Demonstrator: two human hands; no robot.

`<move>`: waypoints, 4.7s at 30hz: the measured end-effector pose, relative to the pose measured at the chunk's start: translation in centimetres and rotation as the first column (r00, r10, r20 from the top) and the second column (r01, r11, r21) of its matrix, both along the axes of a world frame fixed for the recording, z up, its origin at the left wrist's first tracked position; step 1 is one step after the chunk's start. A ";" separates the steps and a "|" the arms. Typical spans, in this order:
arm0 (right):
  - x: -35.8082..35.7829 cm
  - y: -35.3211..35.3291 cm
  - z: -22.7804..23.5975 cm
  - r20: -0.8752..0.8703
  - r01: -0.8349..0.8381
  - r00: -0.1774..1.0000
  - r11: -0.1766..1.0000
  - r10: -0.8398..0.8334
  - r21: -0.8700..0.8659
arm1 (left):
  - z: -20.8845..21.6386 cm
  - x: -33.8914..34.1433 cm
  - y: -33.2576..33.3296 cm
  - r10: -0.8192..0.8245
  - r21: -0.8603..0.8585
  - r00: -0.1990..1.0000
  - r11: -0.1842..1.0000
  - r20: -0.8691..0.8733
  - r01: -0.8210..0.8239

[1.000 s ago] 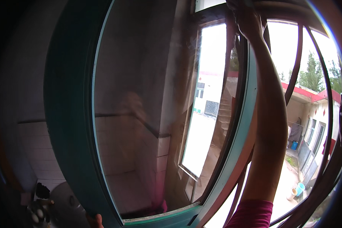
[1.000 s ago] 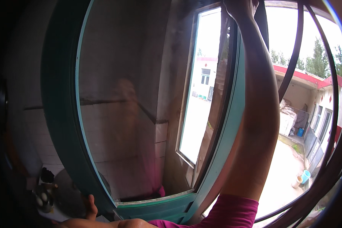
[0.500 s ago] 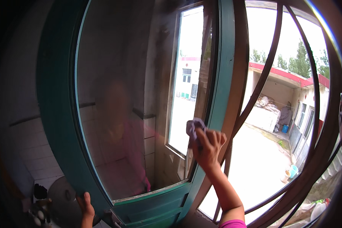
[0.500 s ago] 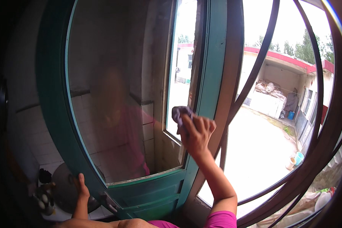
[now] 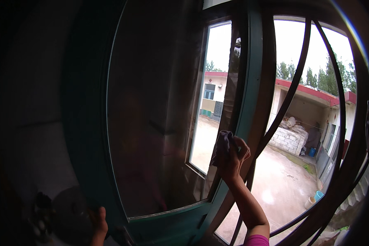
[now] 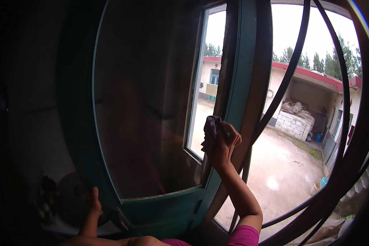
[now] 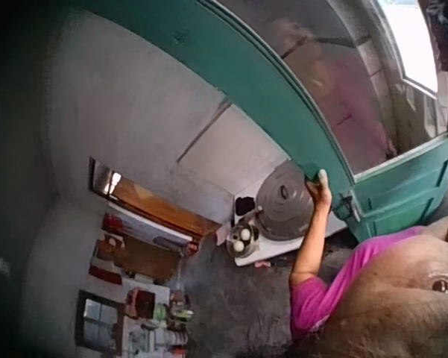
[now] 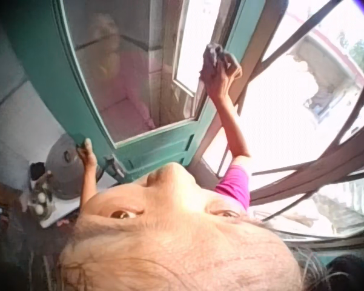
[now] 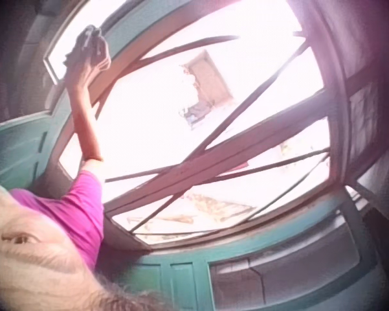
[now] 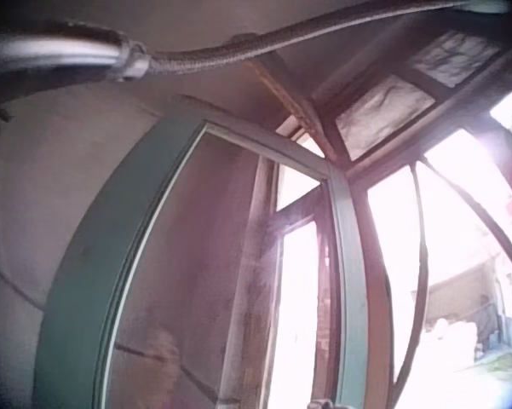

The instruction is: The person wets a cloth in a bucket of water, then wipes the glass panes and frames of a door and an adjacent window. The person repeatedly wipes different sections of the glass and frames with the cloth.

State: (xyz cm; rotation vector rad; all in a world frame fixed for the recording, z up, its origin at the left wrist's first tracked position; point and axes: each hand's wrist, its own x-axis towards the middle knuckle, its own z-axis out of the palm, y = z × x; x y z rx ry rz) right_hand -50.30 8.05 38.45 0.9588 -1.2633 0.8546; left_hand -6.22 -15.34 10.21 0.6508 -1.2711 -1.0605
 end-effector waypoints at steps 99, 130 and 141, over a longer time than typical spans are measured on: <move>19.4 -3.9 -14.5 -0.047 -0.453 0.755 0.571 0.654 0.685 | 11.0 -1.8 8.3 0.027 -0.244 0.998 0.970 0.063 -0.011; 9.8 -2.1 -12.1 -0.224 -0.293 0.625 0.491 0.748 0.821 | 9.0 -1.5 7.4 0.090 -0.206 0.990 0.976 0.106 -0.067; 5.8 -4.3 33.5 -0.393 -0.431 0.798 0.888 0.457 0.158 | 6.7 -0.5 5.6 0.043 -0.092 0.994 0.995 0.102 -0.034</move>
